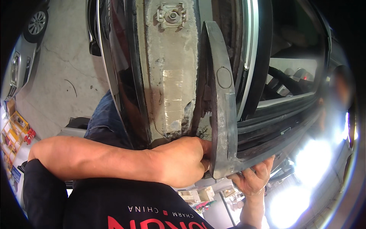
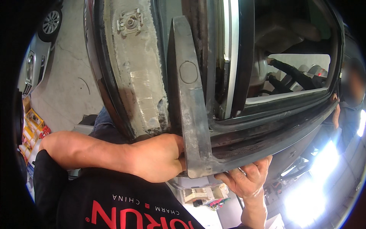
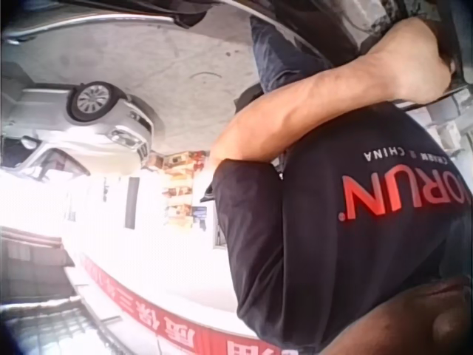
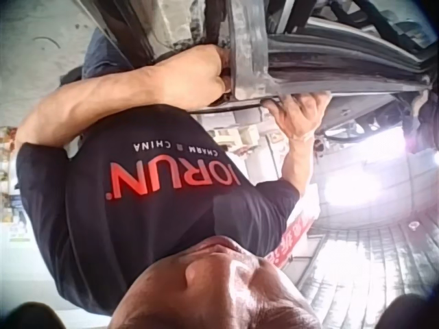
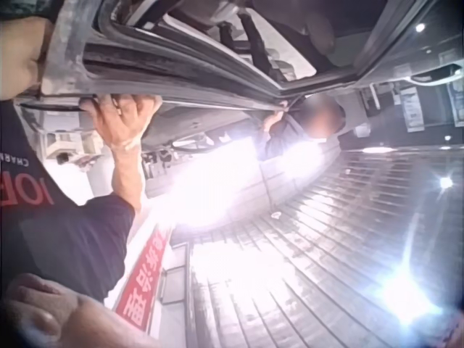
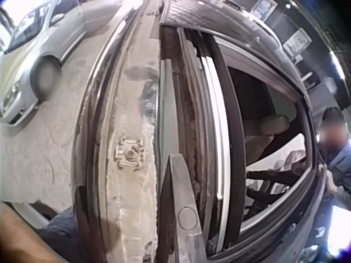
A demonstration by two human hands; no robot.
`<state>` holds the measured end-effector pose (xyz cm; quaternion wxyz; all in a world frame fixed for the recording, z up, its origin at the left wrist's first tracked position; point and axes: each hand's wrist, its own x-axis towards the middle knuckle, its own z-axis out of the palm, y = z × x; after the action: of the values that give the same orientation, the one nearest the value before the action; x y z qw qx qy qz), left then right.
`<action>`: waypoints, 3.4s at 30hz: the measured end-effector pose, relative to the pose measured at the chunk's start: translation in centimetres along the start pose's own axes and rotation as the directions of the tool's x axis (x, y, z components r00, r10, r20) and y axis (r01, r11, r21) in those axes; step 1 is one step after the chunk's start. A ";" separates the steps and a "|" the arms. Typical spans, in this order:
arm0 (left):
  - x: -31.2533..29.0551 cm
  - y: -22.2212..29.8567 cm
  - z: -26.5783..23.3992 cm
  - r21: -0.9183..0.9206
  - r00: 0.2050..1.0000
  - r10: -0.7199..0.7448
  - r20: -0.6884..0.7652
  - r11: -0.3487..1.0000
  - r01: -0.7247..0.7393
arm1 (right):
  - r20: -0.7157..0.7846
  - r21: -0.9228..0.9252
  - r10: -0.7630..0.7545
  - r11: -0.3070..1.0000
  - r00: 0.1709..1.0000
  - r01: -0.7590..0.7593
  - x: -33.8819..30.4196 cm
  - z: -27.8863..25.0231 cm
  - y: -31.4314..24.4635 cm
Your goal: The person installs a long rubber weather stripping along the upper edge of a car door frame. They align and press the strip into place by hand, working from one side to the other while another person assists from the opposite side.
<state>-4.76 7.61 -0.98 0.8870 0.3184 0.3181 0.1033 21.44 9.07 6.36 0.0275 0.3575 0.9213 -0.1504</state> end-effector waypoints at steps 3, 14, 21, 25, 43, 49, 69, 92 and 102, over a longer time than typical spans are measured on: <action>-0.1 0.8 -0.2 0.035 0.997 -0.073 0.002 0.997 0.073 | 0.004 0.001 0.005 1.000 1.000 -0.005 -0.3 -0.1 0.0; 0.1 0.3 0.3 0.037 0.998 -0.058 -0.032 0.998 0.059 | -0.017 0.037 -0.003 0.999 1.000 0.004 -0.3 -0.1 0.1; 0.1 0.8 0.4 0.110 0.989 -0.150 -0.020 0.982 0.151 | -0.065 0.082 0.030 0.996 0.997 -0.024 -0.4 0.4 0.2; 0.1 0.4 1.0 0.091 0.990 -0.118 -0.072 0.988 0.124 | -0.065 0.093 0.015 0.996 0.998 -0.009 0.0 0.3 0.3; 0.6 -0.3 1.0 0.308 0.995 -0.089 -0.049 0.946 0.100 | -0.068 0.095 0.012 0.995 0.998 -0.005 -0.5 0.4 0.4; 0.2 0.5 0.7 0.172 0.989 -0.114 -0.093 0.977 0.129 | -0.049 0.062 -0.022 0.998 0.999 0.025 -0.4 0.3 0.5; 0.6 0.1 0.7 0.061 0.994 -0.097 -0.057 0.993 0.100 | -0.033 0.044 -0.014 0.999 0.999 0.015 -0.5 0.1 0.3; 0.6 -0.9 1.9 -0.138 0.991 0.020 -0.135 0.990 -0.039 | -0.064 0.111 0.031 0.994 0.997 -0.024 -0.4 0.4 0.2; 0.9 -1.5 2.0 0.008 0.987 0.103 -0.122 0.995 -0.103 | -0.028 0.070 -0.014 0.997 1.000 0.016 -0.5 0.1 0.5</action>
<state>-2.88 5.77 -1.24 0.8591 0.3283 0.3549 0.1679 22.12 9.09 6.18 0.0012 0.3531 0.9185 -0.1778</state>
